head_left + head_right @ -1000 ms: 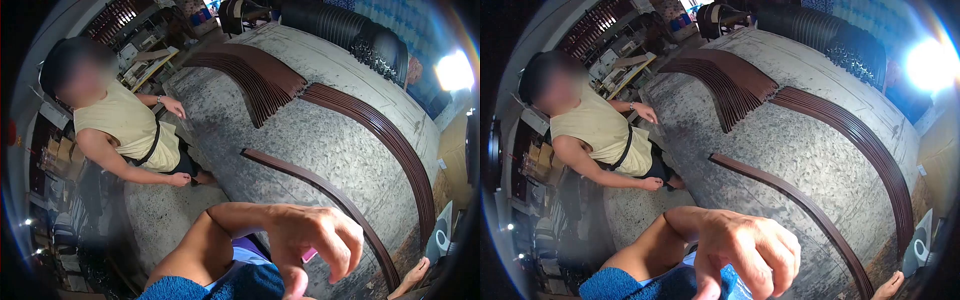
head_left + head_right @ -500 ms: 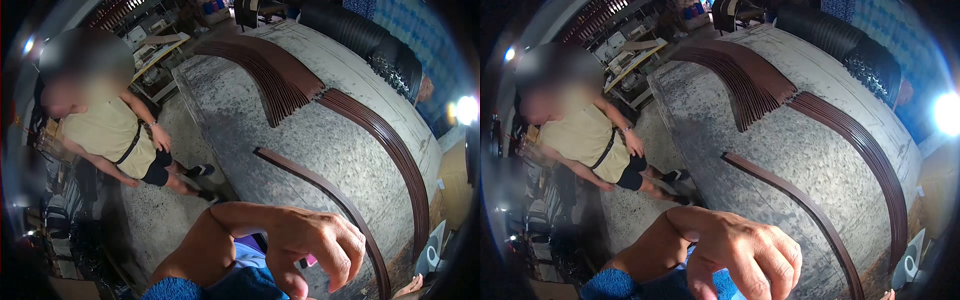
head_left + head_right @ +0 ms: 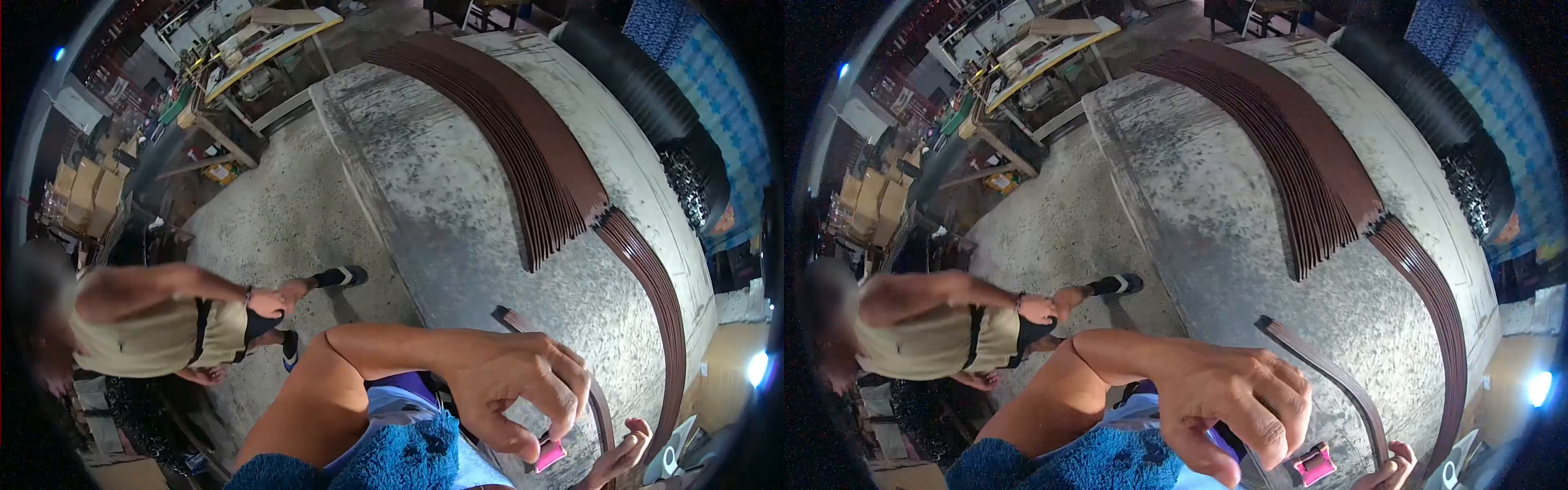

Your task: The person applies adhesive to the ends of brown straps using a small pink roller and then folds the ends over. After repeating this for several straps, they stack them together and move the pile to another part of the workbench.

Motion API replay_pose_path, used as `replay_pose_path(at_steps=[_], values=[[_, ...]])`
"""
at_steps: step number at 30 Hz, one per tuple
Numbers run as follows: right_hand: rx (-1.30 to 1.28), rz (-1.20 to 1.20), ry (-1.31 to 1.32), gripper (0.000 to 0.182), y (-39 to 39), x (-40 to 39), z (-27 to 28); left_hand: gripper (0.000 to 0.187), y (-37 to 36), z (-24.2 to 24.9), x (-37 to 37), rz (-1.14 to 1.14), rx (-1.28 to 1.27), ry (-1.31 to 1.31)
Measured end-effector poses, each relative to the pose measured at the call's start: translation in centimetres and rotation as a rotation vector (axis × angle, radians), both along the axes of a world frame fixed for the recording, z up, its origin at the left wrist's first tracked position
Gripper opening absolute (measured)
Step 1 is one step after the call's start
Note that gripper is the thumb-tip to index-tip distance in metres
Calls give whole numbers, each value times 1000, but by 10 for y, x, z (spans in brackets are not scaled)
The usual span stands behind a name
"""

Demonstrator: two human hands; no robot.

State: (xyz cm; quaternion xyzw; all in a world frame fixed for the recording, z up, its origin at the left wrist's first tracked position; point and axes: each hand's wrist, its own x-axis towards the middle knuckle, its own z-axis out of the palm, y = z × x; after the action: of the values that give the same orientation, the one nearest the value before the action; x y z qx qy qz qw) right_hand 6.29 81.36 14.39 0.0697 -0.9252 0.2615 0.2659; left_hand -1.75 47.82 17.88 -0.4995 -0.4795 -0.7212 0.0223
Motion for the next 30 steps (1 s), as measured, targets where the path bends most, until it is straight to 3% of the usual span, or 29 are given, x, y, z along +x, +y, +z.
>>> replay_pose_path(at_steps=[2, 4, 6, 7, 8, 10, 12, 15, 17, 19, 21, 23, 26, 30], values=[[36, 49, -43, 35, -19, -6, -6, 20, -21, 4, -3, 82, 14, 28], [-10, 30, -135, 35, -26, -5, -21, 14, -47, 23, 0, 473, -111, 294], [-315, 27, -252, 14, -33, -13, -42, 14, -73, 57, 8, 546, -176, 372], [-466, -155, -288, 8, -46, -17, -55, 16, -80, 73, 13, 662, -172, 410], [-465, -134, -305, 8, -58, -23, -61, 18, -85, 82, 18, 781, -172, 444], [-390, 239, -255, 19, -85, -50, -67, 25, -81, 77, 18, 871, -150, 525], [-270, 294, -275, 14, -114, -73, -80, 33, -92, 78, 20, 918, -132, 606], [-408, 442, -258, 5, -181, -97, -73, 28, -124, 86, 10, 853, -23, 700], [-511, 492, -320, 5, -229, -107, -76, 40, -149, 87, 11, 810, 41, 606], [-455, 630, -346, 6, -274, -122, -86, 46, -187, 88, 24, 825, 64, 556], [-443, 673, -341, 6, -339, -132, -86, 26, -236, 97, 45, 832, -155, 293], [-410, 915, -403, 3, -406, -143, -92, 18, -296, 94, 50, 808, -252, 189], [-309, 1048, -415, 5, -507, -162, -114, 19, -392, 87, 49, 727, -237, 183], [-164, 996, -488, 8, -624, -180, -128, 21, -475, 103, 44, 899, -311, 228]])
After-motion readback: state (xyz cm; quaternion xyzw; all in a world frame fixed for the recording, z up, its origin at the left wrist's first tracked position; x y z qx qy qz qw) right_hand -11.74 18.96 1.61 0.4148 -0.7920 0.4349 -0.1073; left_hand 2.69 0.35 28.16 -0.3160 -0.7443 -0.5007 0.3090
